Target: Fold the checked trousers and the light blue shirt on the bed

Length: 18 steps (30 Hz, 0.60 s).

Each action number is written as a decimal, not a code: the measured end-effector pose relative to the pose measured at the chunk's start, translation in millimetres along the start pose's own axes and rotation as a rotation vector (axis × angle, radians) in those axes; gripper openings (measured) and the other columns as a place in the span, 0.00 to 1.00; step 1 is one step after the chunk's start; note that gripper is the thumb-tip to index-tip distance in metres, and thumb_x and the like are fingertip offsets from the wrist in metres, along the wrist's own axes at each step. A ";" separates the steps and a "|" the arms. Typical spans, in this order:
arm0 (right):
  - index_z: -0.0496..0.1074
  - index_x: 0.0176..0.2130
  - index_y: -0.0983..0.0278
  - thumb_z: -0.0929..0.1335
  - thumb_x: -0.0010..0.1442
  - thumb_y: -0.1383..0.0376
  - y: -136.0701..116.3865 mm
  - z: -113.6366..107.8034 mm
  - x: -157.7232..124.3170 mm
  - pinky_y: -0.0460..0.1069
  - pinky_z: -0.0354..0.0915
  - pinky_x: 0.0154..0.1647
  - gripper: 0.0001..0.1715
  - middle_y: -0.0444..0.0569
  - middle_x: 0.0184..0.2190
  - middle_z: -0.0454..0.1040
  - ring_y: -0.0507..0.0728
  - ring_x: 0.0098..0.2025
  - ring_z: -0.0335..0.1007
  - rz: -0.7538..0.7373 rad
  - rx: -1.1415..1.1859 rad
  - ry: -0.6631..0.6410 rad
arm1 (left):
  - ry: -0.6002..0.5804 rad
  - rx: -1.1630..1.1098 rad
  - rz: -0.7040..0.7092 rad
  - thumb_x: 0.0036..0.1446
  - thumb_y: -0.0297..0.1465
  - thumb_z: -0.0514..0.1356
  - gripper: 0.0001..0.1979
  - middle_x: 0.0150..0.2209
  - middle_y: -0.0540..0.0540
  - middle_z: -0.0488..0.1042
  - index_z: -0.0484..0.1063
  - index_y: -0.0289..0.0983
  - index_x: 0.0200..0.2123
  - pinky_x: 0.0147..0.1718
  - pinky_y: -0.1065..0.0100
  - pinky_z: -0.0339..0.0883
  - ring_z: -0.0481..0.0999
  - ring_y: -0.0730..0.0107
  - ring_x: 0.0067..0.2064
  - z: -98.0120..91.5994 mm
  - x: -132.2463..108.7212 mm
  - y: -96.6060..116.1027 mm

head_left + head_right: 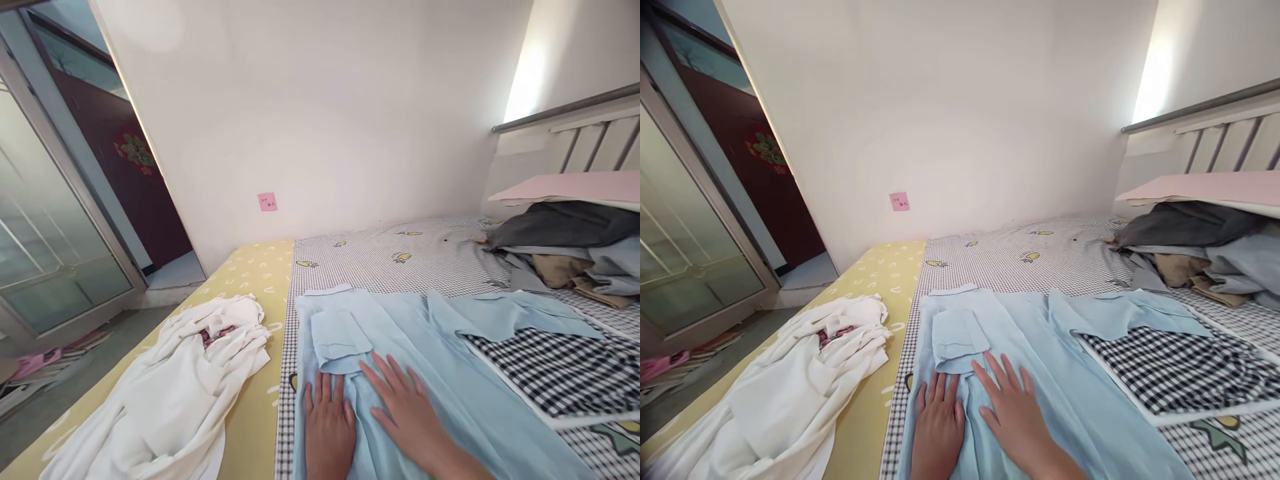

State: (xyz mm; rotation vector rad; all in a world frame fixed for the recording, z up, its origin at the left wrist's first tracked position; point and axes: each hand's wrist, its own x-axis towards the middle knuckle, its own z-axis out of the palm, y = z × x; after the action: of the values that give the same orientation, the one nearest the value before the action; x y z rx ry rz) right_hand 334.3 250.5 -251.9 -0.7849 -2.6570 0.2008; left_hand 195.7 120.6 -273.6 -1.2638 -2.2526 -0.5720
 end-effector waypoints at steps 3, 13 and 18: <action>0.50 0.71 0.32 0.63 0.68 0.53 19.6 11.8 -54.9 0.73 0.52 0.68 0.37 0.37 0.73 0.55 0.69 0.74 0.51 -0.057 -0.045 0.021 | -0.035 0.029 0.016 0.68 0.33 0.54 0.20 0.63 0.45 0.74 0.72 0.45 0.61 0.65 0.46 0.62 0.69 0.56 0.66 -6.6 2.1 1.8; 0.58 0.71 0.42 0.59 0.72 0.53 -5.3 -18.8 -59.0 0.71 0.43 0.72 0.30 0.41 0.73 0.56 0.67 0.75 0.46 0.049 -0.077 -0.117 | -0.220 -0.007 -0.043 0.69 0.31 0.52 0.22 0.66 0.39 0.69 0.70 0.41 0.63 0.67 0.47 0.61 0.66 0.56 0.68 -44.1 15.7 14.5; 0.59 0.71 0.45 0.56 0.73 0.53 -5.8 -19.4 -63.4 0.70 0.43 0.71 0.30 0.44 0.73 0.58 0.68 0.75 0.47 0.042 -0.109 -0.078 | -0.241 0.009 -0.089 0.69 0.27 0.49 0.22 0.73 0.34 0.57 0.69 0.39 0.63 0.67 0.51 0.61 0.61 0.56 0.71 -75.7 -15.0 17.1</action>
State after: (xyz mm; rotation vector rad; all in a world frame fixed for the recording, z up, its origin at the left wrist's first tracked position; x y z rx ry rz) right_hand 388.2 211.5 -251.7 -0.8847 -2.7457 0.1004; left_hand 233.3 75.5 -220.6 -1.2932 -2.5163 -0.4615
